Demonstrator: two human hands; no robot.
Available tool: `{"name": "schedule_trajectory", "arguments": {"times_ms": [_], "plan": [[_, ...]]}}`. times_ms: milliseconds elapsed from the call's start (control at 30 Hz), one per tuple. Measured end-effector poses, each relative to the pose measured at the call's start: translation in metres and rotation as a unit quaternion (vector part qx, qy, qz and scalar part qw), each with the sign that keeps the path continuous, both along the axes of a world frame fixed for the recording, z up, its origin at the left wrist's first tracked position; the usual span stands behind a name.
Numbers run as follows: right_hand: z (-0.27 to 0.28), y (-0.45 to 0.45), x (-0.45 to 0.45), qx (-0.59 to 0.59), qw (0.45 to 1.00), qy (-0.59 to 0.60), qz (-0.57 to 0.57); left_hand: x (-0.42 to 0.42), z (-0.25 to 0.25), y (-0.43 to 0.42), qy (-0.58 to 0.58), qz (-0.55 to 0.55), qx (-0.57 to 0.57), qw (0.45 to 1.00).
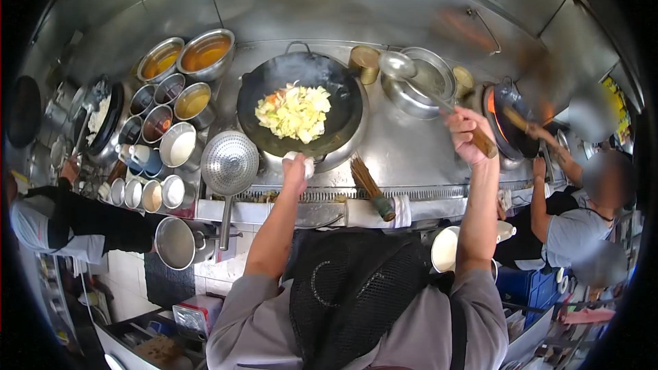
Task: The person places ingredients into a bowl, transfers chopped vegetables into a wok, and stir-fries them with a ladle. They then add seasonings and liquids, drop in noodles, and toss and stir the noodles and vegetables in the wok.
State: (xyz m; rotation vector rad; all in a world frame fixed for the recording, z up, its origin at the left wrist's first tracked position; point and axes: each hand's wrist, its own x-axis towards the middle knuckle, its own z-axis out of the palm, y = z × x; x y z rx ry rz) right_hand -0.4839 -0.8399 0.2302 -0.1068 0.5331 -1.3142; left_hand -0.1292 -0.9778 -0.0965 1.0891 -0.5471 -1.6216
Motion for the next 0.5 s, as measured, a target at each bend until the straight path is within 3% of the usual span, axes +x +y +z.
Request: {"name": "schedule_trajectory", "arguments": {"times_ms": [100, 267, 400, 500], "plan": [[-0.024, -0.007, 0.038, -0.001, 0.999, 0.048, 0.014, 0.009, -0.008, -0.006, -0.010, -0.068, 0.006, 0.998], [-0.028, -0.035, 0.115, 0.049, 0.953, 0.299, 0.030, 0.010, 0.015, 0.000, -0.003, -0.091, 0.010, 0.996], [-0.077, -0.059, 0.129, 0.012, 0.931, 0.352, 0.100, 0.022, 0.020, 0.014, -0.019, -0.099, 0.000, 0.995], [-0.115, -0.088, 0.128, 0.025, 0.820, 0.559, 0.121, 0.021, 0.024, 0.008, -0.088, -0.040, -0.022, 0.995]]}}
